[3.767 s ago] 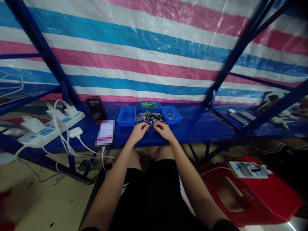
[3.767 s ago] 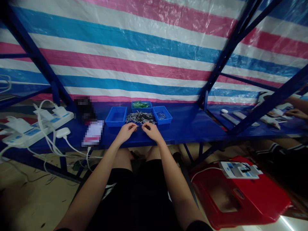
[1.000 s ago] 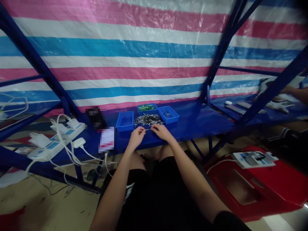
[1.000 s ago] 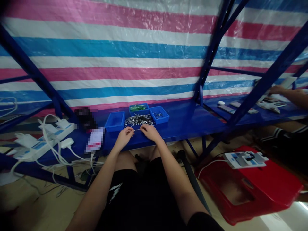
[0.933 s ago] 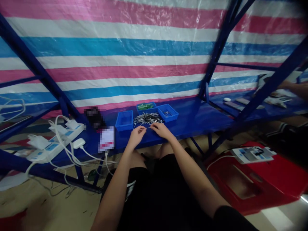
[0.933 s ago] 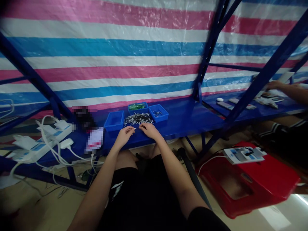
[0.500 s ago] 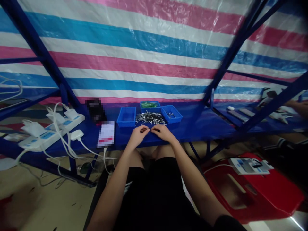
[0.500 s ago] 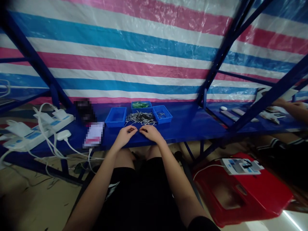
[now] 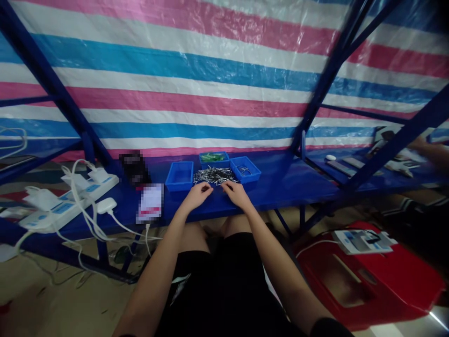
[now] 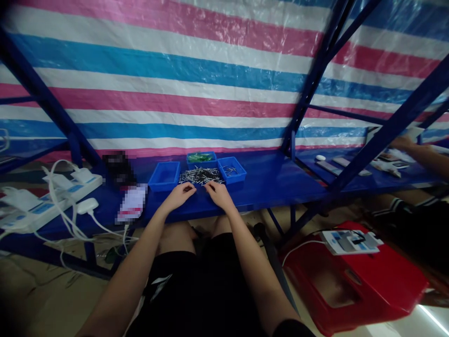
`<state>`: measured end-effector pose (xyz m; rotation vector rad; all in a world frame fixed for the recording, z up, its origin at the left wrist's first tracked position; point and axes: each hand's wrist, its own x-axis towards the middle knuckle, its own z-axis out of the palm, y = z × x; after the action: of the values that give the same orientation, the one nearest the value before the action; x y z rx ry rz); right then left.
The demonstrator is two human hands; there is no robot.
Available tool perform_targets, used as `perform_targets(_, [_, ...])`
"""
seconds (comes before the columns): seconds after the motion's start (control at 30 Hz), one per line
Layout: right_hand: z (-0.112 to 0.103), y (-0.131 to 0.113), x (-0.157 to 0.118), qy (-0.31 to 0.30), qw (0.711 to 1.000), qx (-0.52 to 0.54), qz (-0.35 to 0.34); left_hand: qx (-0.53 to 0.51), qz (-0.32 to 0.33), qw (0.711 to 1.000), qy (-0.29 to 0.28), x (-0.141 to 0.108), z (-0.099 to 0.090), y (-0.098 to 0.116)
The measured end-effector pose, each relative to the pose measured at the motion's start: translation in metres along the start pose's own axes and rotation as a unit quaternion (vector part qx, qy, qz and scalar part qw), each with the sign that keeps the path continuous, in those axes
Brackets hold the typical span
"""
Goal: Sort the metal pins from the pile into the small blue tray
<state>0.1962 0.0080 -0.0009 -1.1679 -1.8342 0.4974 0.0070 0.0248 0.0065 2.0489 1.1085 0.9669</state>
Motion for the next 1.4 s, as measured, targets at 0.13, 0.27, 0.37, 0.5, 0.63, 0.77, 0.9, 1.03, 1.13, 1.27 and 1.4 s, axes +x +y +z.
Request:
perform_targets(0.13, [-0.002, -0.005, -0.001, -0.013, 1.000, 0.010, -0.012, -0.038, 0.005, 0.999, -0.009, 0.002, 0.004, 0.003])
perform_targets(0.27, [-0.003, -0.008, -0.002, -0.039, 0.999, 0.011, -0.031, -0.090, -0.012, 0.996, 0.010, -0.005, 0.017, 0.004])
perform_targets(0.37, [-0.001, -0.007, -0.002, -0.052, 0.998, 0.003, -0.032, -0.069, -0.009, 0.998, 0.006, -0.010, 0.020, 0.004])
perform_targets(0.5, [0.000, -0.003, -0.001, -0.074, 0.996, 0.000, -0.039, -0.053, -0.016, 0.998, 0.006, -0.010, 0.017, 0.002])
perform_targets(0.63, [0.001, 0.000, 0.000, -0.072, 0.997, 0.009, -0.032, -0.072, -0.034, 0.997, 0.017, -0.007, 0.015, 0.000])
perform_targets(0.77, [0.002, 0.001, 0.000, -0.061, 0.998, 0.011, -0.023, -0.080, -0.034, 0.996, 0.026, -0.008, 0.013, 0.003])
perform_targets(0.9, [0.001, 0.000, 0.000, -0.091, 0.995, 0.011, -0.040, -0.092, -0.032, 0.995, 0.037, -0.009, 0.011, 0.007])
perform_targets(1.03, [-0.001, -0.003, -0.001, -0.100, 0.994, 0.024, -0.036, -0.116, -0.014, 0.992, 0.051, -0.008, 0.010, 0.006])
perform_targets(1.13, [-0.002, -0.005, -0.002, -0.061, 0.997, 0.050, -0.018, -0.140, -0.034, 0.988, 0.052, -0.006, 0.012, 0.002])
perform_targets(1.27, [-0.002, -0.003, -0.001, -0.050, 0.996, 0.071, -0.014, -0.100, -0.036, 0.994, 0.013, -0.006, 0.013, 0.001])
perform_targets(1.4, [-0.001, -0.002, 0.000, -0.053, 0.997, 0.058, -0.021, -0.067, -0.020, 0.997, 0.021, -0.008, 0.012, 0.003])
